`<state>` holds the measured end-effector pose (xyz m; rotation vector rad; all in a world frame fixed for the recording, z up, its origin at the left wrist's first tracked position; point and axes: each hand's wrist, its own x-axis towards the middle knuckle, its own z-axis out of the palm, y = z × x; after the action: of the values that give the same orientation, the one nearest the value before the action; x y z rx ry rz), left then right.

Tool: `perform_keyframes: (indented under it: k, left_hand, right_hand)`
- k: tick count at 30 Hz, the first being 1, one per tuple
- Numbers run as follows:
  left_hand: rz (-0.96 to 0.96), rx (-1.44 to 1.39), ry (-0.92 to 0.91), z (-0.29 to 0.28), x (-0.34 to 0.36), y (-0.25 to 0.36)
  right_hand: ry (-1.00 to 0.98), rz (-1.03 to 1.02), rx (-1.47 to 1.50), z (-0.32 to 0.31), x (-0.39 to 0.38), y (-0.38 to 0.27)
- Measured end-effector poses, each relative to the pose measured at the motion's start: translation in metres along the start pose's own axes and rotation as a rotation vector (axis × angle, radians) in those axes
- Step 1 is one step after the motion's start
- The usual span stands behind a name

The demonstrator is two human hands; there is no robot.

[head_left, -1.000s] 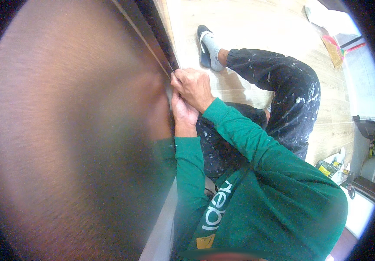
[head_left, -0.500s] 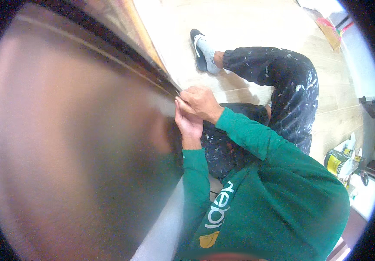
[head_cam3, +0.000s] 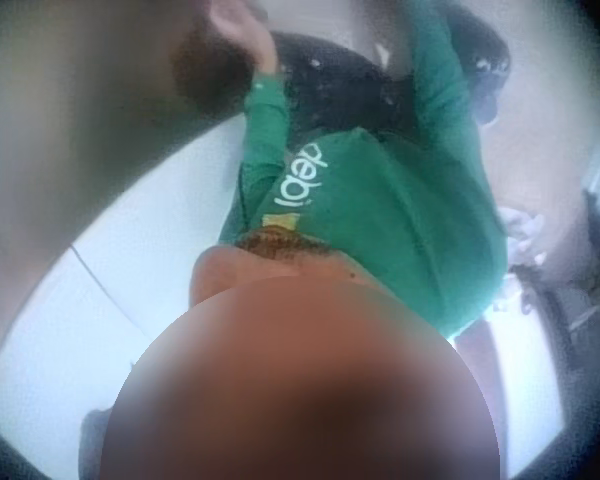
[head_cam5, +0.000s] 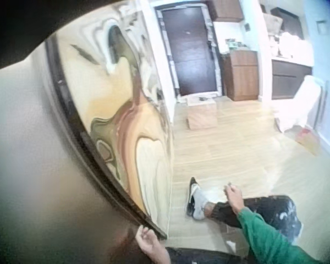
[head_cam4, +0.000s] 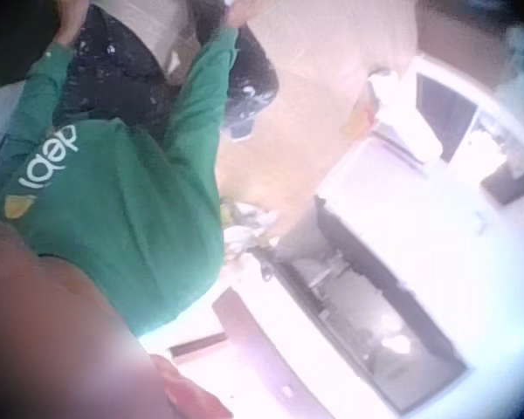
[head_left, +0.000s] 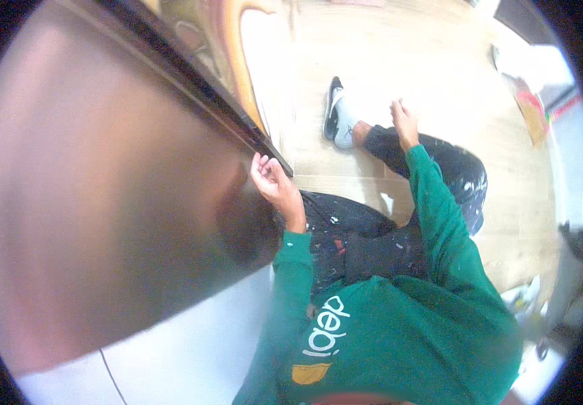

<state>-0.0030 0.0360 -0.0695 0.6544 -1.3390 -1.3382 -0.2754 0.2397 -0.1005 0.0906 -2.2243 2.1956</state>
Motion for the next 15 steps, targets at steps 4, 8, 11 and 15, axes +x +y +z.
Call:
perform_keyframes:
  k: [4, 8, 11, 15]
  left_hand:
    - [0.046, 0.099, 0.048, 0.012, 0.01, -0.003]
    - [0.055, 0.367, 0.029, 0.007, 0.033, 0.0]
    - [-0.019, 0.365, 0.053, 0.009, 0.041, 0.005]
    - [0.005, 0.235, 0.068, 0.01, 0.038, 0.011]
  right_hand:
    - [-0.126, -0.17, -0.176, -0.046, 0.013, 0.051]
    - [-0.262, 0.011, 0.014, -0.047, -0.008, 0.06]
    - [-0.253, 0.081, 0.132, -0.036, -0.023, 0.045]
    - [-0.211, 0.131, 0.158, -0.028, -0.037, 0.033]
